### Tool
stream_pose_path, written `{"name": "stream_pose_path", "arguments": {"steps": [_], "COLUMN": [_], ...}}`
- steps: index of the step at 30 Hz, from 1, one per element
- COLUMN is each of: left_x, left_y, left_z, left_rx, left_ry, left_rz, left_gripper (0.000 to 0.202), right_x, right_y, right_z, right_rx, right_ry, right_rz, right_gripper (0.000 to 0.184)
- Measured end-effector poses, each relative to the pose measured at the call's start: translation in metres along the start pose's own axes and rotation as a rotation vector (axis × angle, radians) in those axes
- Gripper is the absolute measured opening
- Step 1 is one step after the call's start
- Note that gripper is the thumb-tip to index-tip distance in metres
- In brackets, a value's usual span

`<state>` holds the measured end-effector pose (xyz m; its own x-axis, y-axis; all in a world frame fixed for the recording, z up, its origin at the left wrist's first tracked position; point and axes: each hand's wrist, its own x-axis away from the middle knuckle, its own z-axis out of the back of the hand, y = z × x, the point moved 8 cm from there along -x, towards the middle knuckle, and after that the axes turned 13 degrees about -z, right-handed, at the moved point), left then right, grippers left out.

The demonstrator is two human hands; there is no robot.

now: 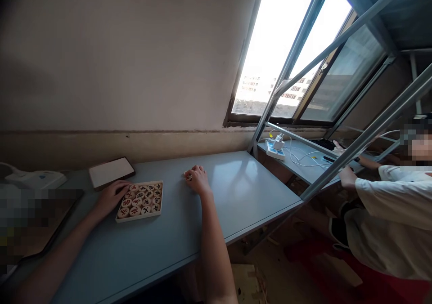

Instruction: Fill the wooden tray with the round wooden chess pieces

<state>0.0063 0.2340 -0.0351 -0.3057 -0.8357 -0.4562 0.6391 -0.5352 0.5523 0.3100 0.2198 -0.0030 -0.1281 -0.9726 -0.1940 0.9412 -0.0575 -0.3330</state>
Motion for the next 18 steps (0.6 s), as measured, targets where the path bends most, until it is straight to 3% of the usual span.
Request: {"name": "stream_pose_path", "arguments": {"steps": [12, 14, 18], "left_x": [0.000, 0.000, 0.001], "left_y": [0.005, 0.005, 0.006], "left_z": [0.000, 0.000, 0.001], "left_rx": [0.030, 0.032, 0.038], "left_ry": [-0.012, -0.015, -0.013], "left_rz": [0.007, 0.010, 0.023], "left_gripper": [0.047, 0.047, 0.048], "right_x": [0.001, 0.007, 0.043], "right_y": [-0.008, -0.030, -0.102], "right_z": [0.005, 0.007, -0.002], "right_rx": [-0.090, -0.151, -0.257], "right_ry": [-0.045, -0.069, -0.175], "right_rz": [0.019, 0.105, 0.486], "right_gripper": [0.021, 0.022, 0.029]}}
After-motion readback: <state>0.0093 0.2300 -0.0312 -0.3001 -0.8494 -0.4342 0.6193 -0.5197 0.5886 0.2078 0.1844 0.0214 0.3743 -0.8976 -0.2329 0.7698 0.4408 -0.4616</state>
